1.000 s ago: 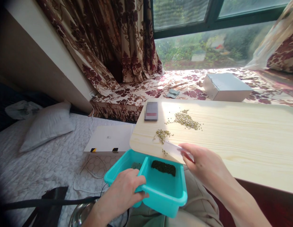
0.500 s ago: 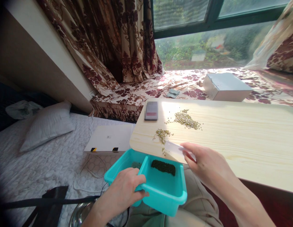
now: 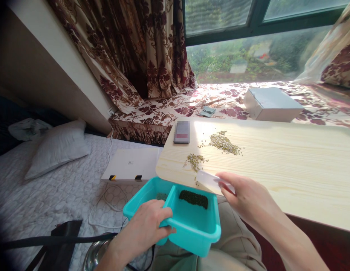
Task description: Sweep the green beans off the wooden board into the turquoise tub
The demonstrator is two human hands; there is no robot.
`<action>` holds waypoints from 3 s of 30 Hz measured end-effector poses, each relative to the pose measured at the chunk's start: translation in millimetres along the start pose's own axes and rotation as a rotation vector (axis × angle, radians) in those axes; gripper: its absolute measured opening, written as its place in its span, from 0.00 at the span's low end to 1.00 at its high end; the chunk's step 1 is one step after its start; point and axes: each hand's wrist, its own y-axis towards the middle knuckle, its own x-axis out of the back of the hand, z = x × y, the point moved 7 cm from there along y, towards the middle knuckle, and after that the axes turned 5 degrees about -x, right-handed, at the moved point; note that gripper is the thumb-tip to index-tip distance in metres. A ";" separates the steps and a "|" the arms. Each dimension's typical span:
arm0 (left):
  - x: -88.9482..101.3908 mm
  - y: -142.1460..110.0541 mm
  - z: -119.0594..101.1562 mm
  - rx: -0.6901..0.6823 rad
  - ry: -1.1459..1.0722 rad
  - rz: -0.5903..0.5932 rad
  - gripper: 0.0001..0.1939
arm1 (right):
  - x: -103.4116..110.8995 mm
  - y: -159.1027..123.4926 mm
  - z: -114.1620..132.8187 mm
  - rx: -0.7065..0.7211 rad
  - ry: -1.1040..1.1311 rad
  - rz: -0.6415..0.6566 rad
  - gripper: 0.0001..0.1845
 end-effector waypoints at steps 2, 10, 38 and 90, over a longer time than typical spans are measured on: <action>0.5 -0.4 0.7 0.005 0.002 0.003 0.14 | 1.3 -0.5 2.0 0.008 0.009 0.004 0.17; 1.1 -2.1 0.4 0.009 0.012 0.006 0.13 | 4.4 -1.4 5.6 -0.001 0.014 0.024 0.17; 0.4 -1.5 -0.2 -0.010 0.014 -0.022 0.14 | 5.9 2.3 2.1 -0.042 -0.060 -0.019 0.18; 3.7 -1.4 1.6 -0.003 0.006 -0.005 0.12 | -3.4 12.3 38.6 0.092 -0.074 -0.021 0.17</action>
